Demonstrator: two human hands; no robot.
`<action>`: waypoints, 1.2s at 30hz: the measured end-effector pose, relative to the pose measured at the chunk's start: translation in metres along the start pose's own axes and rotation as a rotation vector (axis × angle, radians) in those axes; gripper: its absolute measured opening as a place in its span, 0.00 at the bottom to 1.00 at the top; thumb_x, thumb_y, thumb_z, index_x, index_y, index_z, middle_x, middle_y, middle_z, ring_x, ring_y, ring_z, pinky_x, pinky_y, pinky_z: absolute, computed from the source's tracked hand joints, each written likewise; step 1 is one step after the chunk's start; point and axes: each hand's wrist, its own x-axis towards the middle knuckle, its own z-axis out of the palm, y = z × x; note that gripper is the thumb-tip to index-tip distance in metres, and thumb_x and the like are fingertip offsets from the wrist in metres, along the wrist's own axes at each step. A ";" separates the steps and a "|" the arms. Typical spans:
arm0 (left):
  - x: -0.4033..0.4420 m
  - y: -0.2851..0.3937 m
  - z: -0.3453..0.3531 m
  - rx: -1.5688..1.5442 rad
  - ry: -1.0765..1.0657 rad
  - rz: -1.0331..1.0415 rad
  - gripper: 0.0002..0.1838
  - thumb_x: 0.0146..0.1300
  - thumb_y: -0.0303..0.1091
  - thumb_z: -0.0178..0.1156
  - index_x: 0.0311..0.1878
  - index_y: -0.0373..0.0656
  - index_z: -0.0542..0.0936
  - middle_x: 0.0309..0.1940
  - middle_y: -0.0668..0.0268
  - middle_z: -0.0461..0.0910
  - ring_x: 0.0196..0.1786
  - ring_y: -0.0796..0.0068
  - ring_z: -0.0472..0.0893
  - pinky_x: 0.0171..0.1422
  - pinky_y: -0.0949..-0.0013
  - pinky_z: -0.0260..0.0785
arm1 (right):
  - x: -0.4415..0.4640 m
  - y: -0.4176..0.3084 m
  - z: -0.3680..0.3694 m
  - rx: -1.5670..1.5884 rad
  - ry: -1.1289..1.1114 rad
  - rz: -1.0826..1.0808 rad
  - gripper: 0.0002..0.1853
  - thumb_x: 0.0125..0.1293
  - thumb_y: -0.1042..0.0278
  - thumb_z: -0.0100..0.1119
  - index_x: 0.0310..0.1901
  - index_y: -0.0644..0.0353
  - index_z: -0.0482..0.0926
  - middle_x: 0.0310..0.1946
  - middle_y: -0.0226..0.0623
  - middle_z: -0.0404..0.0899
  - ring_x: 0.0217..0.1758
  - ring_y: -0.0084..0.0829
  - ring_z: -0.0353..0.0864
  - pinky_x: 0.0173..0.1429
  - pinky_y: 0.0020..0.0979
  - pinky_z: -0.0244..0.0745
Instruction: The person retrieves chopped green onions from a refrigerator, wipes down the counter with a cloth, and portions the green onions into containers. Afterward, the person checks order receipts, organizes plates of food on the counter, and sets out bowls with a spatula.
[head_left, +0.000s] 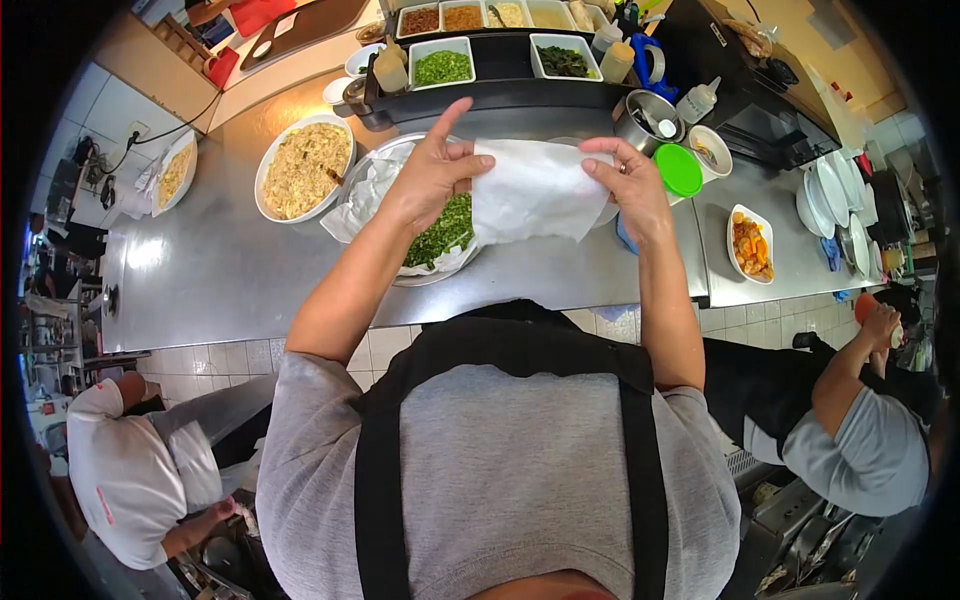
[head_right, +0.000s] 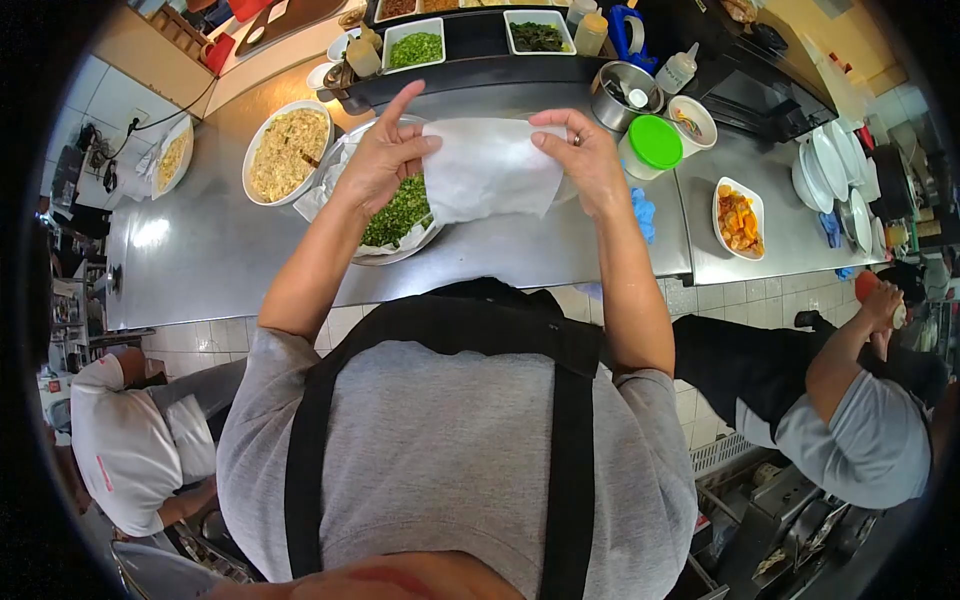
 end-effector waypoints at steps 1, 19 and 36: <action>0.000 0.005 0.003 0.011 -0.039 0.082 0.28 0.56 0.23 0.60 0.61 0.45 0.68 0.36 0.72 0.78 0.33 0.85 0.76 0.39 0.82 0.69 | -0.001 -0.008 -0.001 -0.020 0.006 -0.007 0.17 0.54 0.73 0.64 0.48 0.60 0.78 0.34 0.30 0.78 0.31 0.21 0.71 0.44 0.23 0.69; 0.050 -0.035 0.048 1.149 -0.204 0.905 0.04 0.45 0.24 0.61 0.28 0.42 0.80 0.40 0.63 0.74 0.50 0.60 0.72 0.53 0.61 0.66 | -0.006 0.021 -0.056 -1.154 -0.015 -0.897 0.08 0.43 0.74 0.65 0.29 0.53 0.84 0.53 0.30 0.73 0.56 0.38 0.68 0.58 0.38 0.65; 0.101 -0.047 0.081 1.754 -0.964 0.082 0.11 0.49 0.34 0.52 0.26 0.40 0.82 0.27 0.53 0.80 0.33 0.54 0.80 0.36 0.57 0.71 | 0.032 0.053 -0.035 -1.432 -0.613 -0.513 0.08 0.55 0.65 0.53 0.26 0.56 0.79 0.22 0.36 0.78 0.35 0.36 0.77 0.66 0.44 0.58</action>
